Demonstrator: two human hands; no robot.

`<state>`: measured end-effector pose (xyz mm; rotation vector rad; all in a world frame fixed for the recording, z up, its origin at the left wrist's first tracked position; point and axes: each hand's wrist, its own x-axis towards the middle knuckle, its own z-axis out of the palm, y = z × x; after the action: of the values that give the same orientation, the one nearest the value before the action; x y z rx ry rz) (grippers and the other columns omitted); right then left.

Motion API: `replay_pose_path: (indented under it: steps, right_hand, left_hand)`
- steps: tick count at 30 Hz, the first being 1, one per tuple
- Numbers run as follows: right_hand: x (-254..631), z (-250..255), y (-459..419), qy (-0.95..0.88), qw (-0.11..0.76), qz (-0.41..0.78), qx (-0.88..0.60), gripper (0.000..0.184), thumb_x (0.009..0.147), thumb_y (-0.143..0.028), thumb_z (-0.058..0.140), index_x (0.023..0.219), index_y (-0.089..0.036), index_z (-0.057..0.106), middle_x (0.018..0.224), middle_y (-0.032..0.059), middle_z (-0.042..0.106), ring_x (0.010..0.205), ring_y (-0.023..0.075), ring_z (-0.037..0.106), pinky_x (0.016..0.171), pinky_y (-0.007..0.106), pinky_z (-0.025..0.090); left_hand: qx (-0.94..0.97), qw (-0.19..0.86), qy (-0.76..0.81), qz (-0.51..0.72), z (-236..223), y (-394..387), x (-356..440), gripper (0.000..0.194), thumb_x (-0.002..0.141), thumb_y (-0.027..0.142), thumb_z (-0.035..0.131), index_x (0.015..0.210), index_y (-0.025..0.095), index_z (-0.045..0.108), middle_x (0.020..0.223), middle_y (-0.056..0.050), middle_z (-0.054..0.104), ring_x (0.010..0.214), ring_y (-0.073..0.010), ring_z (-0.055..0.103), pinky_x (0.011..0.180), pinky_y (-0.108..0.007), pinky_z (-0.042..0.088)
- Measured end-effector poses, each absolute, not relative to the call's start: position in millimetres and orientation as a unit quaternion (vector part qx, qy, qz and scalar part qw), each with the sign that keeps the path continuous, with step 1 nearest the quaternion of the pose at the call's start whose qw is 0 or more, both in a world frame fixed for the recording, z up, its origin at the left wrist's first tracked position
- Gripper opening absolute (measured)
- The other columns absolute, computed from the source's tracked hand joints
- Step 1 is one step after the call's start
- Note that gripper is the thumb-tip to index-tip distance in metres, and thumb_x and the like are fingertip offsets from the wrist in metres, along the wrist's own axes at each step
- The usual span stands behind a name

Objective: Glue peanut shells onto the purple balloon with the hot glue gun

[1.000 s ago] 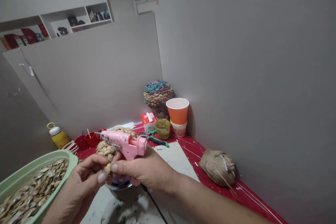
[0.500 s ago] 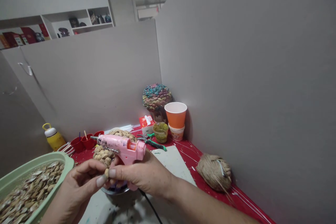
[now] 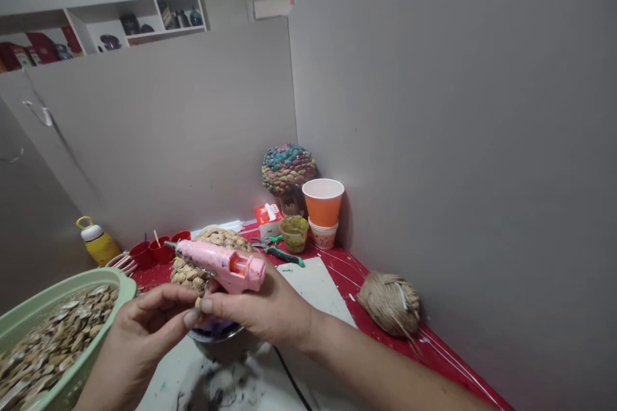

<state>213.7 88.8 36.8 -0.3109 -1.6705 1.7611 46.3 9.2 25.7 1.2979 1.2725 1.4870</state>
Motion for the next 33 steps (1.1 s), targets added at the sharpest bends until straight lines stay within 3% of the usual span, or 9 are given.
replay_pose_path:
  steps: [4, 12, 21, 29, 33]
  right_hand:
    - [214.1, 37.6, 90.6, -0.646, 0.311, 0.688, -0.108, 0.014, 0.075, -0.025, 0.071, 0.067, -0.019, 0.062, 0.062, -0.0040, 0.061, 0.058, 0.0109, 0.055, 0.067, 0.027, 0.050]
    - [215.6, 36.5, 90.3, -0.665, 0.344, 0.655, -0.103, 0.023, 0.076, -0.033, 0.075, 0.068, -0.018, 0.060, 0.067, -0.0022, 0.062, 0.066, 0.0130, 0.057, 0.066, 0.027, 0.048]
    - [213.2, 35.1, 93.7, -0.645, 0.361, 0.666, -0.104, 0.018, 0.072, -0.021, 0.078, 0.070, -0.015, 0.062, 0.068, -0.0015, 0.063, 0.066, 0.0127, 0.060, 0.064, 0.023, 0.048]
    - [213.5, 27.8, 91.6, -0.696, 0.397, 0.593, -0.084, 0.011, 0.080, -0.012, 0.063, 0.072, -0.017, 0.058, 0.068, -0.0036, 0.057, 0.063, 0.0107, 0.052, 0.059, 0.022, 0.043]
    - [213.2, 26.7, 90.5, -0.723, 0.452, 0.515, -0.084, 0.011, 0.080, -0.011, 0.065, 0.078, -0.018, 0.057, 0.075, -0.0034, 0.055, 0.069, 0.0119, 0.051, 0.066, 0.024, 0.044]
  left_hand:
    - [0.503, 0.405, 0.496, 0.581, 27.1, 9.4, 45.3, 0.012, 0.069, 0.028, 0.083, 0.077, 0.022, 0.078, 0.076, -0.003, 0.078, 0.072, -0.0153, 0.072, 0.068, -0.020, 0.057]
    - [0.504, 0.388, 0.500, 0.587, 23.7, 8.7, 42.2, 0.013, 0.068, 0.028, 0.084, 0.078, 0.022, 0.079, 0.077, -0.003, 0.079, 0.071, -0.0151, 0.072, 0.067, -0.019, 0.057]
    - [0.499, 0.384, 0.512, 0.584, 25.5, 11.9, 45.6, 0.014, 0.068, 0.027, 0.084, 0.079, 0.021, 0.080, 0.075, -0.003, 0.079, 0.071, -0.0147, 0.072, 0.067, -0.017, 0.057]
    - [0.497, 0.362, 0.516, 0.597, 21.0, 11.7, 48.7, 0.015, 0.066, 0.026, 0.085, 0.079, 0.021, 0.080, 0.073, -0.002, 0.079, 0.069, -0.0147, 0.072, 0.066, -0.017, 0.058]
    - [0.498, 0.327, 0.525, 0.608, 18.4, 9.7, 49.5, 0.015, 0.065, 0.026, 0.085, 0.079, 0.021, 0.080, 0.074, -0.002, 0.079, 0.068, -0.0153, 0.072, 0.065, -0.018, 0.059]
